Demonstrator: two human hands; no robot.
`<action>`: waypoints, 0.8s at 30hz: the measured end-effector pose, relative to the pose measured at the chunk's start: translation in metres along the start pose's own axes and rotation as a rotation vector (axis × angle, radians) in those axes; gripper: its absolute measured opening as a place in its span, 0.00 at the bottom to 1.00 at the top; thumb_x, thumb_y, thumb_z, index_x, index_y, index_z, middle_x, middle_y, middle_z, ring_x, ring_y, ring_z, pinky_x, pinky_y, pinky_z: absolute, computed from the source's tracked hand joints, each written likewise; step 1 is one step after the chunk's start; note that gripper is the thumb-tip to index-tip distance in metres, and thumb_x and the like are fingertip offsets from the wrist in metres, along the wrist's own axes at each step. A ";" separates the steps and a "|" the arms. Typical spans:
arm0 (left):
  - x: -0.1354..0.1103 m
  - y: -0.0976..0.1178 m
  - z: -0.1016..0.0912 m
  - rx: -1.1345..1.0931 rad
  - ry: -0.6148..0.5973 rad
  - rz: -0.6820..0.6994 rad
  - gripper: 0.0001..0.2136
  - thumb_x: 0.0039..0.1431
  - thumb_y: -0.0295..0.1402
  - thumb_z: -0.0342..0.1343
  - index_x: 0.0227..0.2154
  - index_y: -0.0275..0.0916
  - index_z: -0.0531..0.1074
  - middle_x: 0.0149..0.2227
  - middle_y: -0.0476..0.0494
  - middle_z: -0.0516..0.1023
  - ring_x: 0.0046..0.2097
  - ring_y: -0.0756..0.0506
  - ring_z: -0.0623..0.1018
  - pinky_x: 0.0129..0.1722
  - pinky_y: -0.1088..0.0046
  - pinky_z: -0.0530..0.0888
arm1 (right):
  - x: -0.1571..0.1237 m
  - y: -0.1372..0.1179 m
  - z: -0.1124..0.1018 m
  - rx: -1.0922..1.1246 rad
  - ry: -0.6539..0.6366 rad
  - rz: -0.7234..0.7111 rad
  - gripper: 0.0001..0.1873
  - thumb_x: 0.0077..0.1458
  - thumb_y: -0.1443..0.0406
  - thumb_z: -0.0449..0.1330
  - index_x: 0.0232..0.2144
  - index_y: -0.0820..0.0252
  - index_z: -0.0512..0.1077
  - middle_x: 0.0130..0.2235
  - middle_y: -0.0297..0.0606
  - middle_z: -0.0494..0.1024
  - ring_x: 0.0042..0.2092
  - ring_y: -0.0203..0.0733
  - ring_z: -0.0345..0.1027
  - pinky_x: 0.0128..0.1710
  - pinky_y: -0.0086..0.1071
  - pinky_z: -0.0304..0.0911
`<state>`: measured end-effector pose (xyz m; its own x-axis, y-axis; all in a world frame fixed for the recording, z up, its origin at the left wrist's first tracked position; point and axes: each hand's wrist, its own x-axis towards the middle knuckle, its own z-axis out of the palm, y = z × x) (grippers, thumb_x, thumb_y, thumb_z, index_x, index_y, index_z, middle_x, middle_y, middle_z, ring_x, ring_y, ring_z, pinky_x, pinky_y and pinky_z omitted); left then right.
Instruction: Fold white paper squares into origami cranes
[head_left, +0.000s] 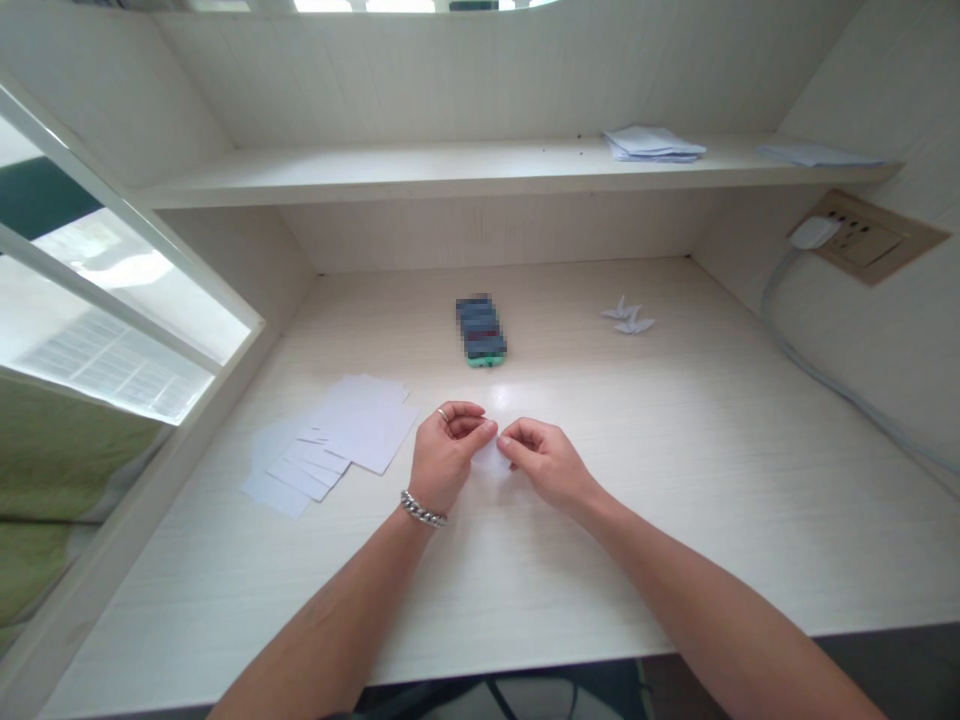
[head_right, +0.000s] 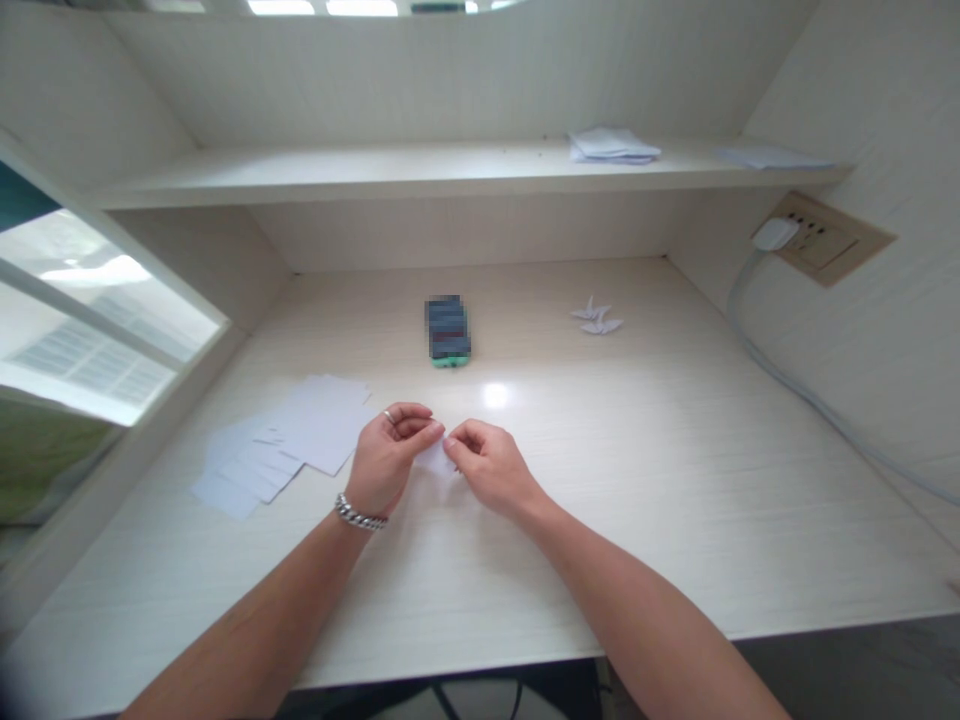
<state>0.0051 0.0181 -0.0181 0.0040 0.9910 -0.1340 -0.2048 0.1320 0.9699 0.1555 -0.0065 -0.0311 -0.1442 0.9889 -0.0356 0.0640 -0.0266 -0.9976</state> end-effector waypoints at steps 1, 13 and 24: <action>0.000 0.000 0.000 0.012 -0.012 -0.014 0.17 0.38 0.31 0.71 0.33 0.36 0.74 0.25 0.48 0.78 0.28 0.50 0.76 0.30 0.76 0.70 | 0.000 0.000 0.000 -0.002 0.014 -0.009 0.10 0.55 0.60 0.59 0.25 0.60 0.70 0.26 0.32 0.70 0.29 0.36 0.64 0.30 0.30 0.59; -0.002 0.004 0.002 0.275 -0.126 0.012 0.08 0.44 0.35 0.67 0.23 0.36 0.77 0.25 0.45 0.78 0.28 0.49 0.74 0.30 0.74 0.69 | 0.000 -0.004 -0.003 -0.056 0.030 0.004 0.09 0.53 0.61 0.58 0.25 0.60 0.70 0.26 0.32 0.70 0.28 0.36 0.62 0.28 0.29 0.56; -0.003 -0.002 0.006 0.179 -0.068 -0.025 0.08 0.42 0.34 0.67 0.21 0.35 0.76 0.22 0.47 0.76 0.25 0.50 0.72 0.25 0.75 0.68 | 0.005 0.001 0.000 0.024 0.090 0.060 0.04 0.44 0.68 0.56 0.19 0.59 0.67 0.22 0.29 0.67 0.26 0.35 0.58 0.27 0.29 0.53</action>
<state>0.0117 0.0154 -0.0184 0.0744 0.9858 -0.1506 -0.0262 0.1529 0.9879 0.1544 -0.0016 -0.0326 -0.0512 0.9945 -0.0910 0.0465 -0.0887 -0.9950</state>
